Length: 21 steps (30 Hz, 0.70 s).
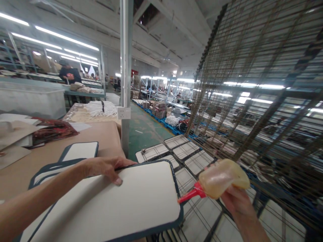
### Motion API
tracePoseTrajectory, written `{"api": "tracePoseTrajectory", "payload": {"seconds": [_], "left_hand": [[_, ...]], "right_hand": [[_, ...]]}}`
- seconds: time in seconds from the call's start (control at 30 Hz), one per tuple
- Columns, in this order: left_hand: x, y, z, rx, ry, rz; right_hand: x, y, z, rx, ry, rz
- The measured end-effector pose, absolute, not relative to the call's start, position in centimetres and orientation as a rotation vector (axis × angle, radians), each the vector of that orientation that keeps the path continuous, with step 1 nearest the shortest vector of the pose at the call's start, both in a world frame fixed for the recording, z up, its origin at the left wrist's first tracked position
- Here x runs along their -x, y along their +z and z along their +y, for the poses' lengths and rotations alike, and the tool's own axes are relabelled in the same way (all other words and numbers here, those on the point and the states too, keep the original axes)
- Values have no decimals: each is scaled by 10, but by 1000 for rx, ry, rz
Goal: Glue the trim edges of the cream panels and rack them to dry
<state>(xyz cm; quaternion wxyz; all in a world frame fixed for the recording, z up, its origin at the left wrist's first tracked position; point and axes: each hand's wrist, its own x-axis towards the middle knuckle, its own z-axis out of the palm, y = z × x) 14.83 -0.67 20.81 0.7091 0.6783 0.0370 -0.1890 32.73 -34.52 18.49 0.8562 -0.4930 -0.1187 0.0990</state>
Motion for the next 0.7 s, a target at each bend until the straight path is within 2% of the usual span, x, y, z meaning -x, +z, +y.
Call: {"api": "tracePoseTrajectory", "payload": {"seconds": [0.33, 0.47, 0.7], "left_hand": [[-145, 208, -4, -1568, -498, -45], [-145, 202, 1, -1548, -530, -184], [-141, 202, 2, -1540, -515, -162]], "right_hand": [[-320, 190, -344, 1069, 233, -344], [-319, 184, -350, 1064, 284, -435], [-321, 170, -357, 1041, 264, -453]]}}
